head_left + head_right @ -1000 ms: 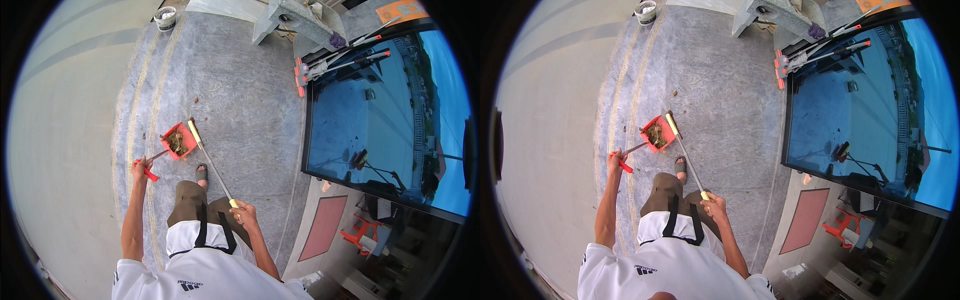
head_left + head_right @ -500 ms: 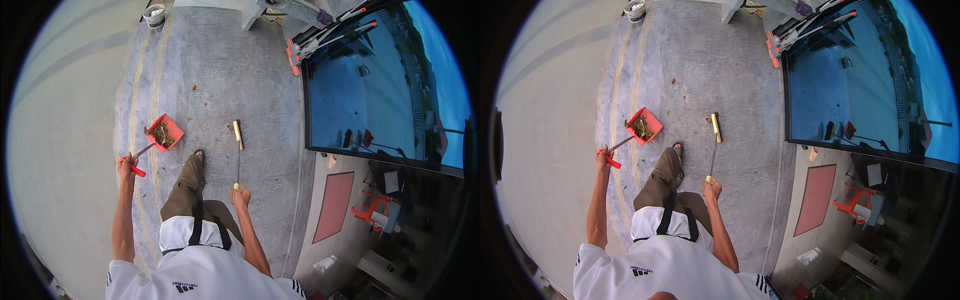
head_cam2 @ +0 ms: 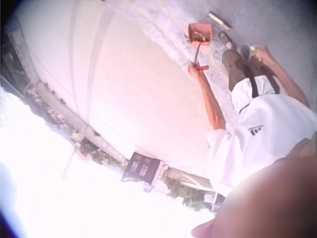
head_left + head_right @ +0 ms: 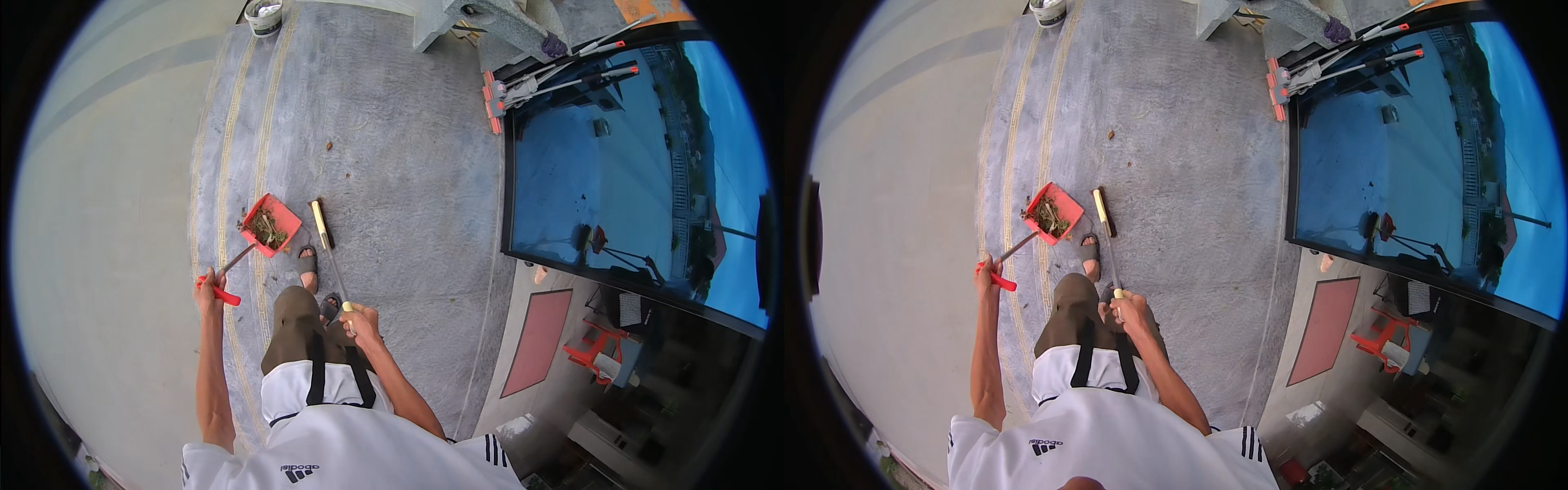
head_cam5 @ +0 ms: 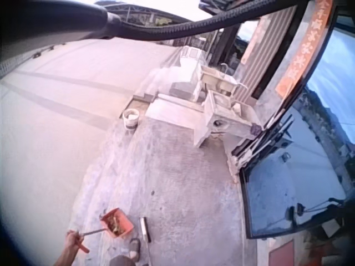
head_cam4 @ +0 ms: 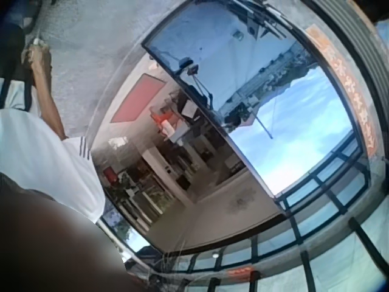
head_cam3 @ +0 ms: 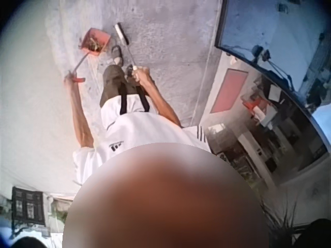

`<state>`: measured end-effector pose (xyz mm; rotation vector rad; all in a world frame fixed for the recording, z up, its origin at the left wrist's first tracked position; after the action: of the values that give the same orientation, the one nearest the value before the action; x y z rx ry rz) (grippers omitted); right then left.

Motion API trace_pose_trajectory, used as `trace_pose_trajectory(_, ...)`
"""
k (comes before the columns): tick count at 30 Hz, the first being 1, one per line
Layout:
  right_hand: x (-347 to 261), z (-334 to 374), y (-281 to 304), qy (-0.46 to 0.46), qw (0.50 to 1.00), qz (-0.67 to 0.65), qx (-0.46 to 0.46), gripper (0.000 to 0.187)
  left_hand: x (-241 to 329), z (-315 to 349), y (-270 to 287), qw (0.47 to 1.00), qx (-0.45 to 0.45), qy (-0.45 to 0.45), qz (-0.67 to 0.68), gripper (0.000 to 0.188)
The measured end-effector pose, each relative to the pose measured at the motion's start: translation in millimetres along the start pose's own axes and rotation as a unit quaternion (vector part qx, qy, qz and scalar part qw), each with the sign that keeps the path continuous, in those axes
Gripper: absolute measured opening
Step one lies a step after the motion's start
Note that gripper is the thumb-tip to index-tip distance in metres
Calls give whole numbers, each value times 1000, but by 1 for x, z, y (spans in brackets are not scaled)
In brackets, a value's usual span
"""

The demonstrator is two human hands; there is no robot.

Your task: The person sweeps scattered leaves and debris on a tiled outdoor patio using a broom and dustpan, then empties the collected debris into a white bucket. The person continues sweeping additional debris from the steps and transfers it into the same bucket.

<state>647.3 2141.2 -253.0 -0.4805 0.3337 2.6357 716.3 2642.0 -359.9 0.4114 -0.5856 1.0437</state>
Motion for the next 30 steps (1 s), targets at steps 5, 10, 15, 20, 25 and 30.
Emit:
trace_pose_trajectory(5, -37, 3, -27, -14, 999, -45, -25, 32, 24, -13, -28, 1000, 1, -27, 4, 23)
trace_pose_trajectory(10, -83, -9, -14, 22, 997, -77, 23, 31, 39, -20, -51, 998, 1, -61, -5, 27)
trace_pose_trajectory(15, -147, -48, 30, 72, 981, -150, 98, 43, 43, -27, -73, 996, 44, -72, -18, 28)
trace_pose_trajectory(20, -249, -107, 77, 104, 962, -187, 171, 46, 34, -24, -112, 996, 65, -65, -12, 22)
trace_pose_trajectory(25, -369, -184, 124, 111, 953, -219, 180, 28, 5, -2, -163, 995, 77, -51, 33, 21)
trace_pose_trajectory(30, -474, -251, 185, 136, 946, -209, 208, 18, -22, 18, -237, 986, 148, -9, 77, 31)
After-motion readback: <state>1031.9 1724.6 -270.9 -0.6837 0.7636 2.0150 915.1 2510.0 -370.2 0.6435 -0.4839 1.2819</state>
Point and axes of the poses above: each hand's wrist, its own z-axis away from the middle knuckle, its own y-axis out of the back of the hand, x = y × z, the point moved 9 cm from there along -z, towards the middle knuckle, and after that the axes turned 12 degrees about x, right-handed, at the moved point
